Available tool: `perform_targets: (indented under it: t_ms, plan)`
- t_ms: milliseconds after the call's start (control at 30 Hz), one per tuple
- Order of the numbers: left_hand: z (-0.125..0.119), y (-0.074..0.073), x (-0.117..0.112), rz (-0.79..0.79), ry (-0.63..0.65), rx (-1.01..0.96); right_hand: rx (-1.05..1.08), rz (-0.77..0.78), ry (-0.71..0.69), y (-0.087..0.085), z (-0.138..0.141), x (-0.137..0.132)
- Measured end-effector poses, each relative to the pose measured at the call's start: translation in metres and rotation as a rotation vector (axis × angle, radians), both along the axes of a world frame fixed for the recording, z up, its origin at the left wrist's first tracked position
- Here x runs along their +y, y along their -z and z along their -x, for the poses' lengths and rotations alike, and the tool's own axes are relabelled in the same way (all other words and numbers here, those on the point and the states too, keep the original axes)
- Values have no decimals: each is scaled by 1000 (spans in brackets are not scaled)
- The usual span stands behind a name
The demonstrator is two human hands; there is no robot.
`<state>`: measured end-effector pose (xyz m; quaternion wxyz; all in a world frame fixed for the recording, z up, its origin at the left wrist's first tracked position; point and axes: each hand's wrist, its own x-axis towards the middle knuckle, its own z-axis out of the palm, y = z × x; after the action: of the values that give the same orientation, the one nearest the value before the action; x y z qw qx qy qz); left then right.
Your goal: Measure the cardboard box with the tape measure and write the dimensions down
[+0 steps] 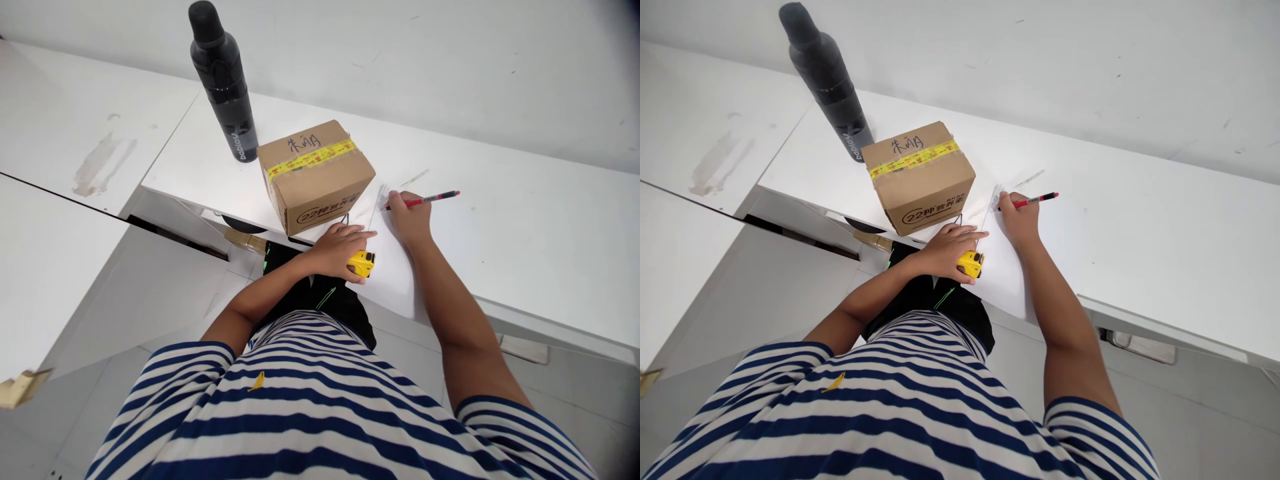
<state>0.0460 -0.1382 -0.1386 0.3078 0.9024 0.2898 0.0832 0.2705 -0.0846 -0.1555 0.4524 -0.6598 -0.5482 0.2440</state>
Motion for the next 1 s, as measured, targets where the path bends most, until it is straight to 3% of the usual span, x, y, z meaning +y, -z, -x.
perform_targets:
  t_ms: [633, 767, 900, 1000]
  plan:
    - [0, 8, -3, -29, 4, -5, 1, 24, -1, 6, -1, -4]
    - [2, 12, -4, -61, -8, -19, -6, -40, 96, 13, 1, -3]
    - [9, 13, -1, -21, -23, -130, -265, -164, 74, 13, -10, 4]
    - [16, 7, 0, 93, -117, -222, -414, -112, -26, 5, -25, 14]
